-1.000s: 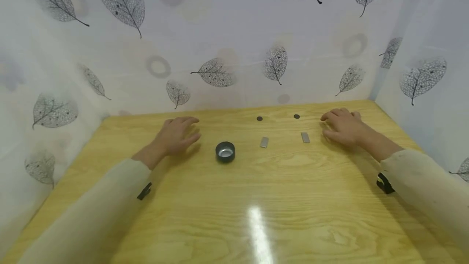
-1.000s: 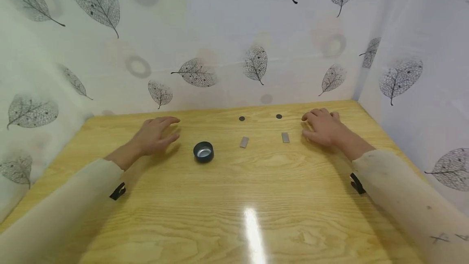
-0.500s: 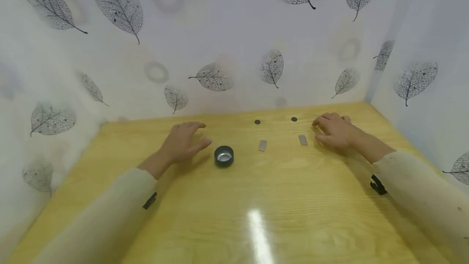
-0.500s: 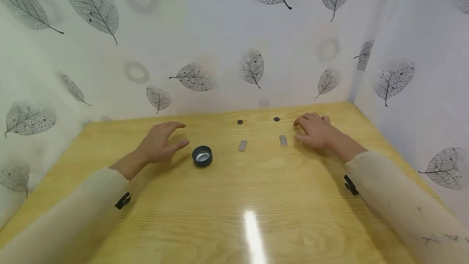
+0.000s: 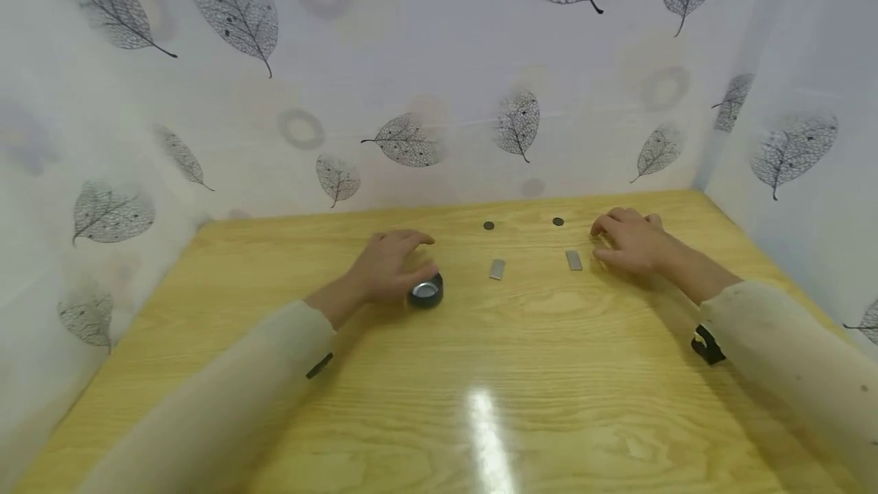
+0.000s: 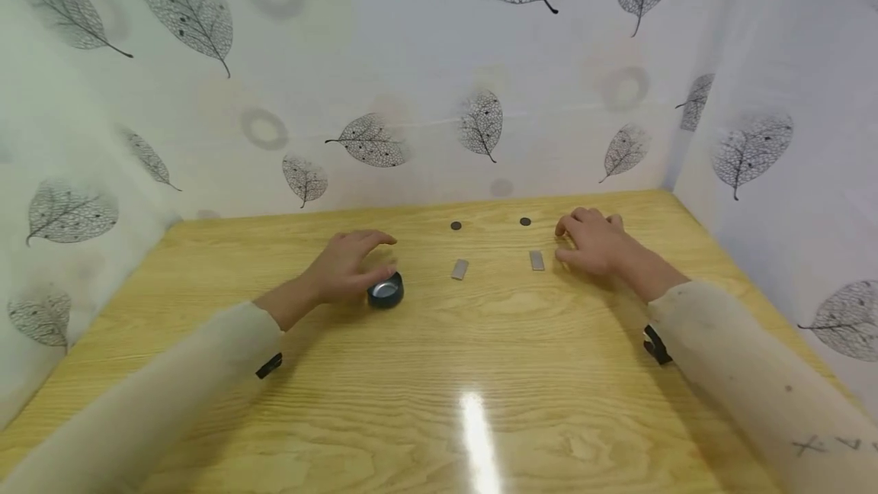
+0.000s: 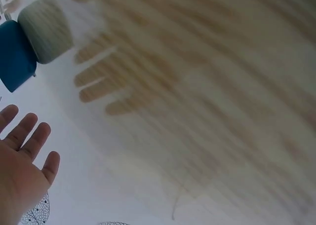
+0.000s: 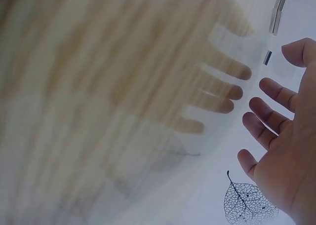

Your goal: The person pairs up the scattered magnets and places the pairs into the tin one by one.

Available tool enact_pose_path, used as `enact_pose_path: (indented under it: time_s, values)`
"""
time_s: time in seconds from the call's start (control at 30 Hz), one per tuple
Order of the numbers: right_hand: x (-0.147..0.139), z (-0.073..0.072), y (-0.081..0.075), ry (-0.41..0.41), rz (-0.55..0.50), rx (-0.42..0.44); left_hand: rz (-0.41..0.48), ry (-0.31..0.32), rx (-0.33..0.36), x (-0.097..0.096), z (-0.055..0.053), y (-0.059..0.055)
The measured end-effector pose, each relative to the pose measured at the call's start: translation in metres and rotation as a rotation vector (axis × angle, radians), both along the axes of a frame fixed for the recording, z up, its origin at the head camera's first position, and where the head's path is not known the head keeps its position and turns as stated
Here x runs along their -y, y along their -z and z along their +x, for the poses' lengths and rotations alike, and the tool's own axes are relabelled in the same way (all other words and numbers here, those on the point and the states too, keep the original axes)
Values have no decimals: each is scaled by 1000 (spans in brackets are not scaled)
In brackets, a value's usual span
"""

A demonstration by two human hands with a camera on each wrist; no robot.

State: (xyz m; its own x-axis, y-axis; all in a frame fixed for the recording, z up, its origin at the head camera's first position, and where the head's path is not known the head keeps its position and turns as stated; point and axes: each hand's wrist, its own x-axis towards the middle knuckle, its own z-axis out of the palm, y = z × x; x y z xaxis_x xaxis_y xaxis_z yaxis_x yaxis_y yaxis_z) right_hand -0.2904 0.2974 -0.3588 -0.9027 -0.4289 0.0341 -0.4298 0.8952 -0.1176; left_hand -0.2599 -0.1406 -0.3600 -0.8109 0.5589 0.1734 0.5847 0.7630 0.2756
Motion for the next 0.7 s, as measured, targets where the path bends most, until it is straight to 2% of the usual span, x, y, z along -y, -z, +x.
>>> enact_pose_path:
  time_s: [0.13,0.27,0.4,0.53,0.7]
  values:
    - [3,0,0,-10,-15,12,-47,5,3,-8,1,-1]
    - [6,0,-1,-11,-6,7,-104,50,-4,-12,1,0]
    - [8,0,2,-22,-2,9,-133,84,27,-13,4,0]
    - [11,0,4,-26,-11,24,-127,108,44,-13,4,1]
    - [14,-1,4,-36,-27,40,-102,147,24,-15,-1,1]
